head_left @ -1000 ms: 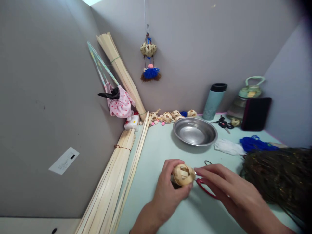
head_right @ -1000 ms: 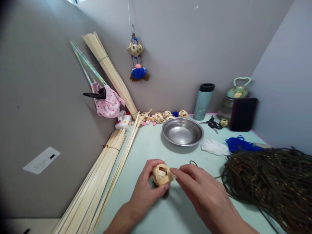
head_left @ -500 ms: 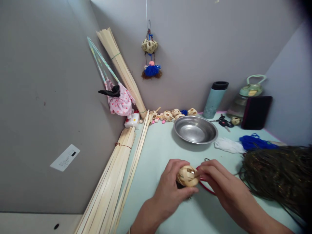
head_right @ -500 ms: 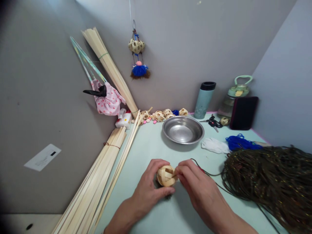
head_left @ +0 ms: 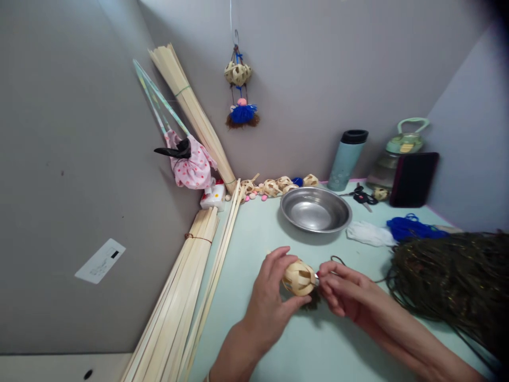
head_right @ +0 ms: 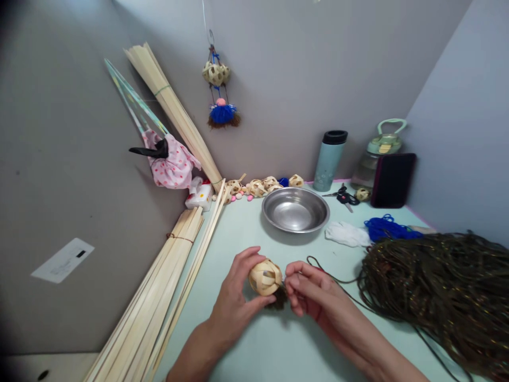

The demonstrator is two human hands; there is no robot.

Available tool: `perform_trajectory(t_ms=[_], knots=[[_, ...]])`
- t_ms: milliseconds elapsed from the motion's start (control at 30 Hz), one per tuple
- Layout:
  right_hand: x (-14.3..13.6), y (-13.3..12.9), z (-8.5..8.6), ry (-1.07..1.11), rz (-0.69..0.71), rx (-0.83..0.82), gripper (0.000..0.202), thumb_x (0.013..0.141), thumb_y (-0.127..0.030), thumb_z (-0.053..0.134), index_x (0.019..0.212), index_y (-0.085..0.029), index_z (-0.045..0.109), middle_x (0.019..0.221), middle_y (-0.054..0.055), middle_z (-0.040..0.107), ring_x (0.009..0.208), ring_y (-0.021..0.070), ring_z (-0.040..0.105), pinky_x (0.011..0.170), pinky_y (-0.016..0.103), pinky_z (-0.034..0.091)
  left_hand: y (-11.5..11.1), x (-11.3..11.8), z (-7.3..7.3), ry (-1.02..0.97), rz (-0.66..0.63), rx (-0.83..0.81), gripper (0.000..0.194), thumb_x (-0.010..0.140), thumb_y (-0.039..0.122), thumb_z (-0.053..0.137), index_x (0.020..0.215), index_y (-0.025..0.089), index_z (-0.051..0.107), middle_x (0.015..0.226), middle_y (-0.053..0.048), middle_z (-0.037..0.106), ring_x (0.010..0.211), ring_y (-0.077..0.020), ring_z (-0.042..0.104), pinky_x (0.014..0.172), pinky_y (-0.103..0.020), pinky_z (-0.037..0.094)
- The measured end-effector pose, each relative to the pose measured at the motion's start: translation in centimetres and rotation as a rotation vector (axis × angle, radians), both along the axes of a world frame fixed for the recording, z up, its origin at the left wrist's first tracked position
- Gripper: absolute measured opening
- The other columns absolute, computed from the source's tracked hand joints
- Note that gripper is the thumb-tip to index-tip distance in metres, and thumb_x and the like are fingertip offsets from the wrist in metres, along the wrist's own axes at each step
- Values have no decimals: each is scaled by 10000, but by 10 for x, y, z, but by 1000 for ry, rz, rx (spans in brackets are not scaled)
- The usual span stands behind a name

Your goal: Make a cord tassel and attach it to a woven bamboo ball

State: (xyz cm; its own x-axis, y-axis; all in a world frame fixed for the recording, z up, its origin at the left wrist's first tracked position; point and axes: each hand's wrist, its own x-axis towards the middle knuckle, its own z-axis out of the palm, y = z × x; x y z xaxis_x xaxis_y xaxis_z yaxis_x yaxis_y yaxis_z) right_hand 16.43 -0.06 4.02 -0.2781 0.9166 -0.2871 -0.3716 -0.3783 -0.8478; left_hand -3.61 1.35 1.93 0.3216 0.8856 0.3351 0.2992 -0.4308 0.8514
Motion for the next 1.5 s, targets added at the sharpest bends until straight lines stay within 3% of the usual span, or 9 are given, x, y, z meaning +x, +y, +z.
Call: perform_trajectory(t_ms=[167,300,500,767,933,1200,1367,1500], knots=[[-4,-2,-15,-11,61,-71,339,770,-343,812,1019,-175,656,768,-30,539,599,80,454,541,197,381,-2,-1,-1,215,-11,262,614,863,45,547,1417,280,428,1537,-129,389,1410,-290,385,1151,-510,344],[-11,-6,-13,2,163,-74,222,765,-298,805,877,-157,676,754,-31,514,596,72,412,550,200,361,-5,2,-1,302,-95,406,758,867,-20,420,1526,320,262,1577,-118,354,1499,-294,240,1176,-571,275],[-14,-5,-12,-5,91,-75,282,757,-314,827,966,-188,687,675,-68,436,557,59,341,511,182,301,-11,6,1,300,-188,359,860,837,-28,417,1563,354,158,1612,-92,316,1537,-331,104,1176,-664,188],[-9,-3,-28,-86,228,-52,332,735,-400,842,862,-140,680,651,-53,495,478,27,352,457,186,248,-9,3,1,64,-159,300,857,761,-46,411,1536,278,243,1549,-77,426,1518,-297,204,1207,-604,234],[-12,-5,-31,-99,187,-81,335,772,-439,813,845,-163,638,520,-81,459,448,39,351,444,179,222,-8,4,1,73,-66,265,794,802,-29,440,1503,314,291,1513,-54,472,1504,-277,243,1212,-591,234],[-13,-5,-26,-96,104,-122,354,744,-441,833,835,-171,622,526,-81,475,446,36,365,439,168,229,-5,3,-1,74,21,212,675,863,58,542,1463,306,361,1523,-61,444,1490,-271,255,1213,-547,237],[-10,-4,-26,59,27,-205,338,712,-374,867,849,-160,645,562,-69,490,466,35,375,438,162,234,-3,2,1,-37,238,193,311,933,175,554,1232,257,551,1242,-74,606,1226,-224,524,1059,-408,415],[-8,-2,-28,64,-42,-188,335,719,-382,863,871,-165,658,595,-62,495,489,42,393,440,158,251,0,-1,4,-58,388,141,87,955,252,543,1007,214,602,1036,-54,622,1038,-197,562,935,-343,433]])
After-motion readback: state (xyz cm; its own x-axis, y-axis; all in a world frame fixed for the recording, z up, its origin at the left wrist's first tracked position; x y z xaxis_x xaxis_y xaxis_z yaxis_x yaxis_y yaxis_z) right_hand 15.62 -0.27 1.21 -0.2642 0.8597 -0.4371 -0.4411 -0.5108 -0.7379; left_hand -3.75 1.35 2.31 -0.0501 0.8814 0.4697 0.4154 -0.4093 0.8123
